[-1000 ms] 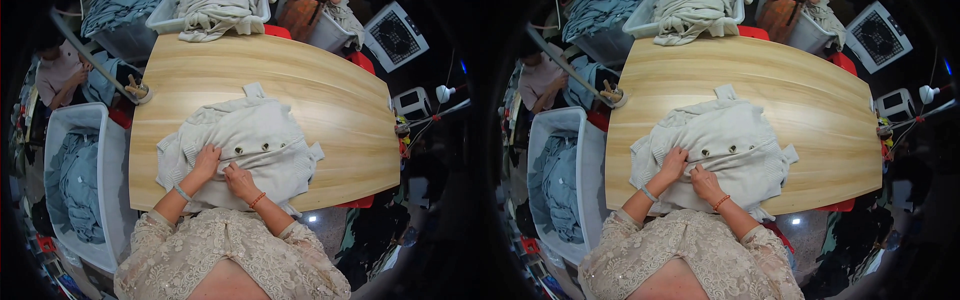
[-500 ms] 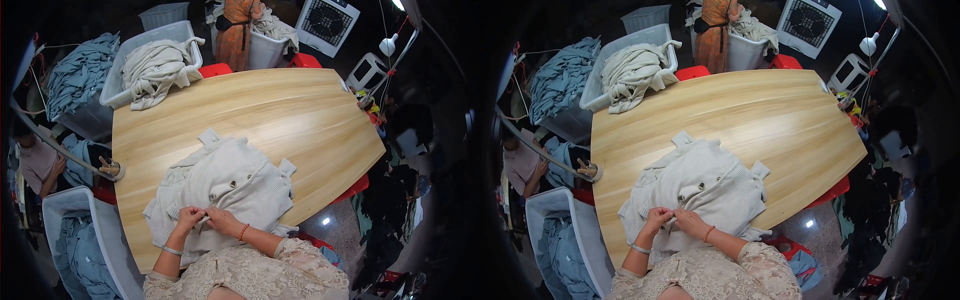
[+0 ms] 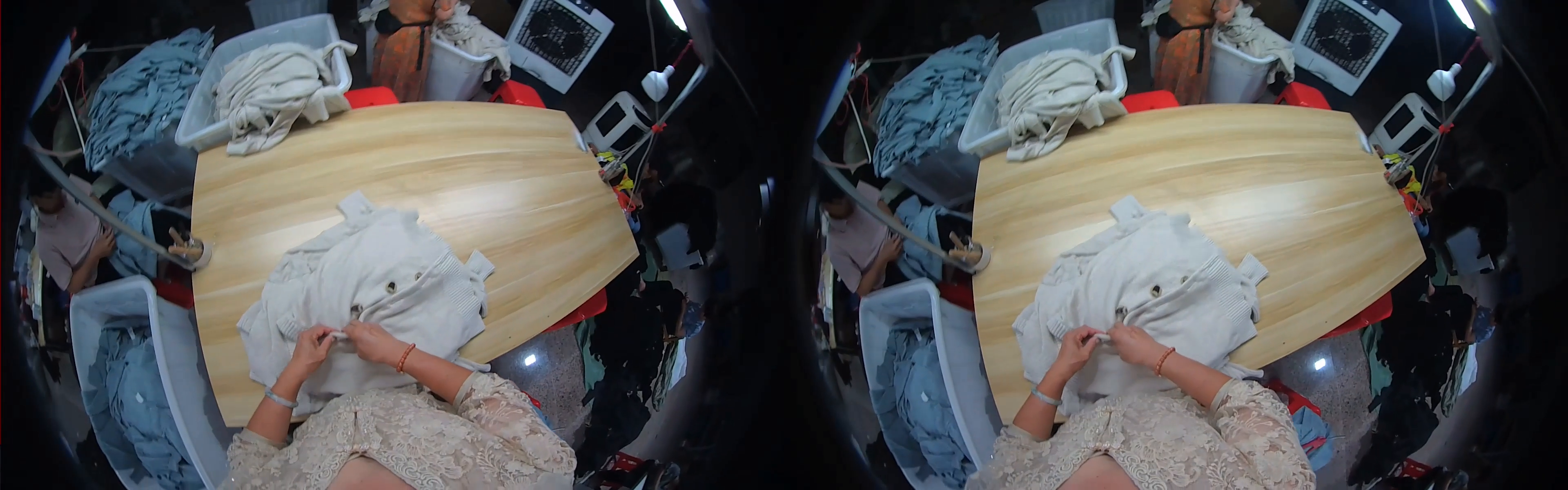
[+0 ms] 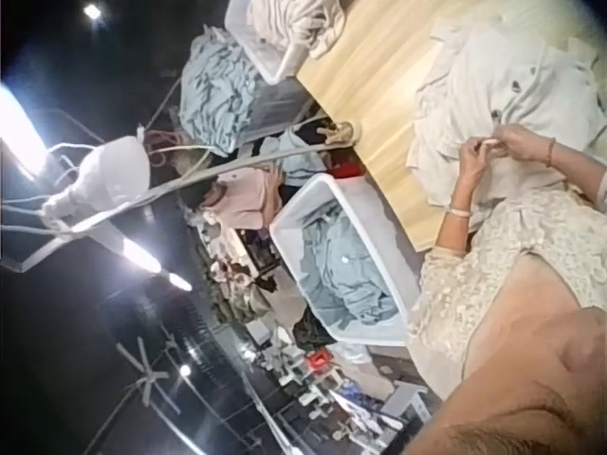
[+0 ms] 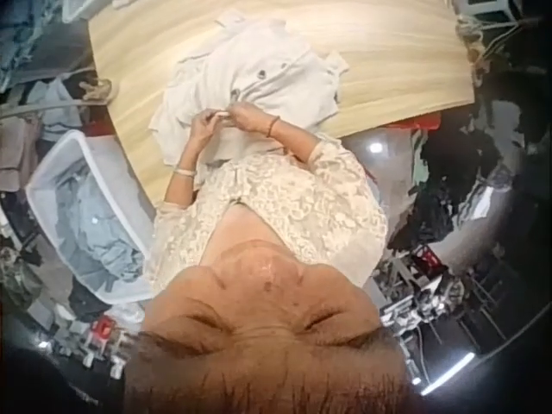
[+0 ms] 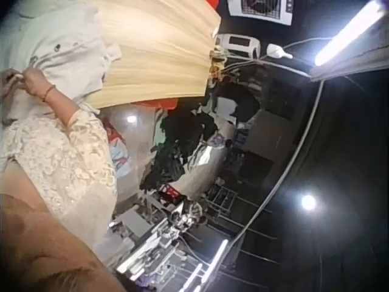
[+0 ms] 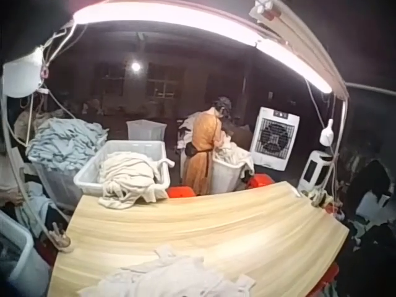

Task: Trimming loose threads and inspecting a sweater on a workbench.

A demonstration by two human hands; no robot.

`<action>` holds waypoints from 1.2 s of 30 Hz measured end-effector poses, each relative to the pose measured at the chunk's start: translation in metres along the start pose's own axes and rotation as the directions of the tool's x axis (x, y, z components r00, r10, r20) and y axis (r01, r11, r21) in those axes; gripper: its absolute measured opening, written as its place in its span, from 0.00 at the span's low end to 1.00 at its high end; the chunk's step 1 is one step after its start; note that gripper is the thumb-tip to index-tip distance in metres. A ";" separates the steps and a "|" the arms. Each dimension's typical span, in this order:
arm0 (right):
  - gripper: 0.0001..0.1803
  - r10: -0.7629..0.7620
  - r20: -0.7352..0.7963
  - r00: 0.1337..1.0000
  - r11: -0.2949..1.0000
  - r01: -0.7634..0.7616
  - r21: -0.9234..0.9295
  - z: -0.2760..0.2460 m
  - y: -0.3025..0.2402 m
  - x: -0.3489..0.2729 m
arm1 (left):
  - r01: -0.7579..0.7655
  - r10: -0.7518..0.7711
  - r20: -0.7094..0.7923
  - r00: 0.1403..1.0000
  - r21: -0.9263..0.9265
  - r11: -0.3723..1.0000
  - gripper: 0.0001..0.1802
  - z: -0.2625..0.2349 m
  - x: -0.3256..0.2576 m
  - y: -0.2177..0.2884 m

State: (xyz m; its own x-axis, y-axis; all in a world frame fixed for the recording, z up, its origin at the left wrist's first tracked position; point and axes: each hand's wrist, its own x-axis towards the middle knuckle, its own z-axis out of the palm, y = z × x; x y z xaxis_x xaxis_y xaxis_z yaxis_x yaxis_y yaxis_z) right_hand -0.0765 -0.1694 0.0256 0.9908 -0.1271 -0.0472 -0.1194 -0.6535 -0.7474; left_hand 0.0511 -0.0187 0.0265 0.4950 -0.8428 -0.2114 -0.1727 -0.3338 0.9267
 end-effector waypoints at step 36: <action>0.10 0.081 -0.175 0.981 0.982 -0.109 -0.157 -0.049 -0.011 -0.024 | 0.009 -0.002 0.036 0.999 -0.197 0.980 0.04 0.053 0.083 0.012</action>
State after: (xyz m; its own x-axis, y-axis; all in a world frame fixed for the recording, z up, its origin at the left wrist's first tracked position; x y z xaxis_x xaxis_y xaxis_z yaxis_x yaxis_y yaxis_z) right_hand -0.1018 -0.1957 0.0678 0.9514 -0.3078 0.0091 -0.2349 -0.7446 -0.6248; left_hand 0.0450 -0.1145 0.0035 0.4648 -0.8565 -0.2244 0.0035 -0.2517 0.9678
